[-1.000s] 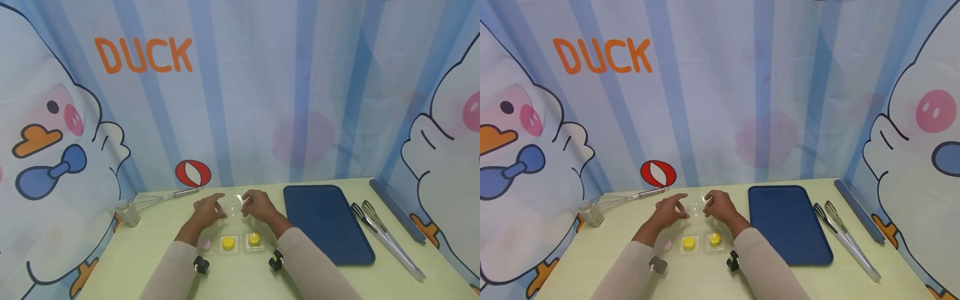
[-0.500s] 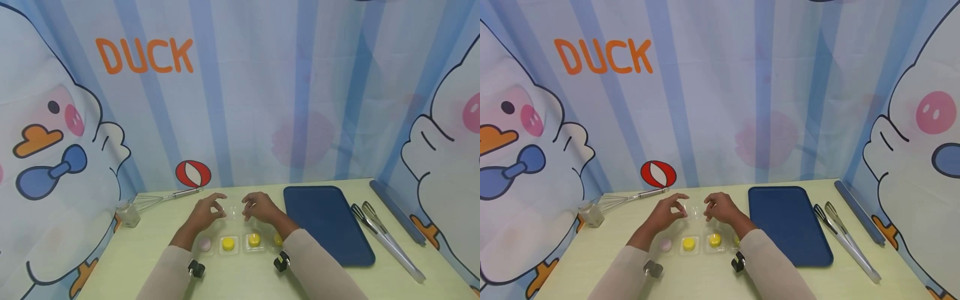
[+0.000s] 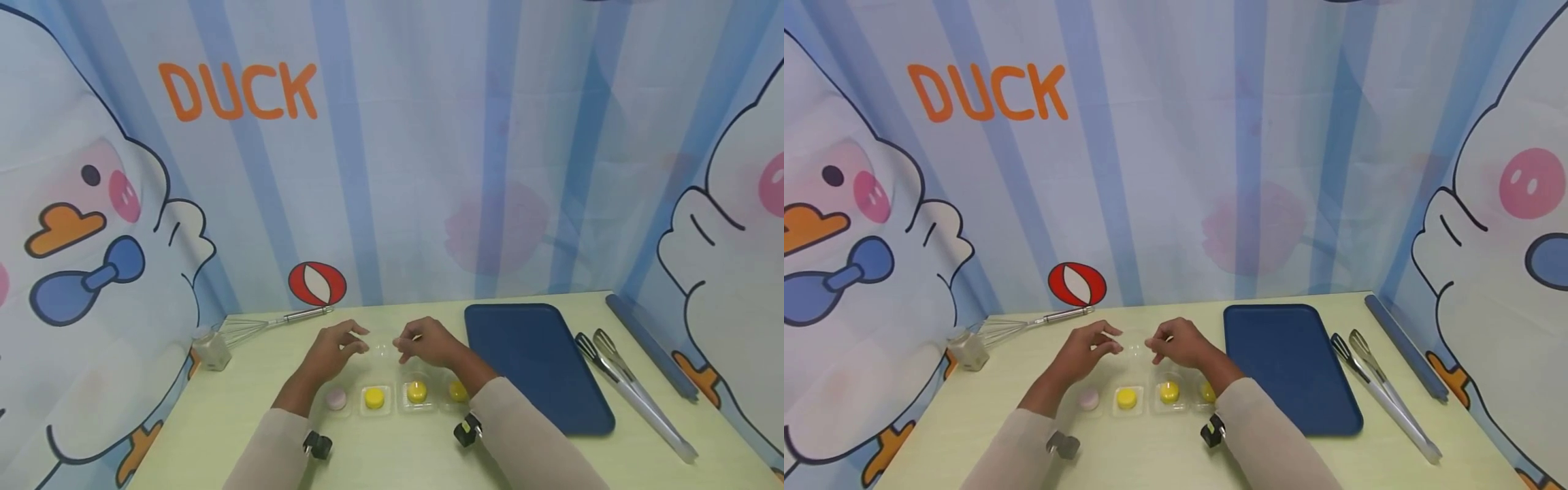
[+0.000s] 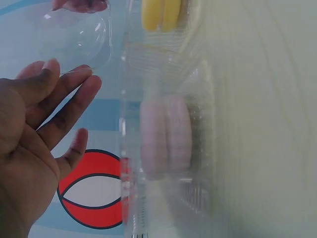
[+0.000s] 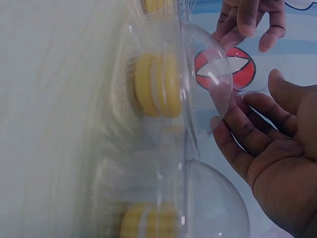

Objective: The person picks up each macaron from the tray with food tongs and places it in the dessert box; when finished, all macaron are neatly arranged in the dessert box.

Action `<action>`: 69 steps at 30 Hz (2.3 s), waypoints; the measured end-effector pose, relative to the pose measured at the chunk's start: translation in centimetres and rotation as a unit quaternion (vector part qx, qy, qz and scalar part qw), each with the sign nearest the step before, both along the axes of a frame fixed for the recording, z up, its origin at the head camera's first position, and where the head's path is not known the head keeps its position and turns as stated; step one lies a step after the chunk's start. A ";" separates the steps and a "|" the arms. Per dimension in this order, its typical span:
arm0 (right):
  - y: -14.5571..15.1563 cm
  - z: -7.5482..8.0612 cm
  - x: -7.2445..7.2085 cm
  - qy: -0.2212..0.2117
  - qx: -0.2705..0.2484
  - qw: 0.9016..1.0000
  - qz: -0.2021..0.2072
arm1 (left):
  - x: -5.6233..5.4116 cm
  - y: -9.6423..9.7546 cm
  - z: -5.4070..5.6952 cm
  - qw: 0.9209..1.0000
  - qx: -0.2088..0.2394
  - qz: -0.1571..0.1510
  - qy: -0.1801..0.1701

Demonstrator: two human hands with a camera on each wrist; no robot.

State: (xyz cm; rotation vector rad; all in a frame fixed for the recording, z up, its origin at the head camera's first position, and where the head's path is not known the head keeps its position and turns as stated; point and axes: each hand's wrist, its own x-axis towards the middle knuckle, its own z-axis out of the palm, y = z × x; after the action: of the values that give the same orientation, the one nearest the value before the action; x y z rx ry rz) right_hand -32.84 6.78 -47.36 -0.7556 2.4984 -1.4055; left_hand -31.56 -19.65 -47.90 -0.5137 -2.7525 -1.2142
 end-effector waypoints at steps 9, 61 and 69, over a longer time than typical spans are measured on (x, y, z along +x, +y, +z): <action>0.3 0.5 0.8 0.008 0.030 1.000 -0.001 | 0.8 -0.8 0.0 0.998 0.025 -0.057 0.004; -1.3 -1.8 6.6 0.086 0.070 0.994 0.013 | 5.9 -2.8 -1.2 0.991 -0.056 -0.111 -0.056; -1.3 -1.8 6.8 0.093 0.069 0.993 0.008 | 5.9 -2.4 -1.3 0.992 -0.057 -0.089 -0.069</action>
State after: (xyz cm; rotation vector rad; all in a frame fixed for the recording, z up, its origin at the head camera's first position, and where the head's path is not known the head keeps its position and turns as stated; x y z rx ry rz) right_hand -25.99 5.53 -49.13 -0.9134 2.6876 -1.1926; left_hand -25.66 -22.09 -49.17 -0.7258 -2.9605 -1.1729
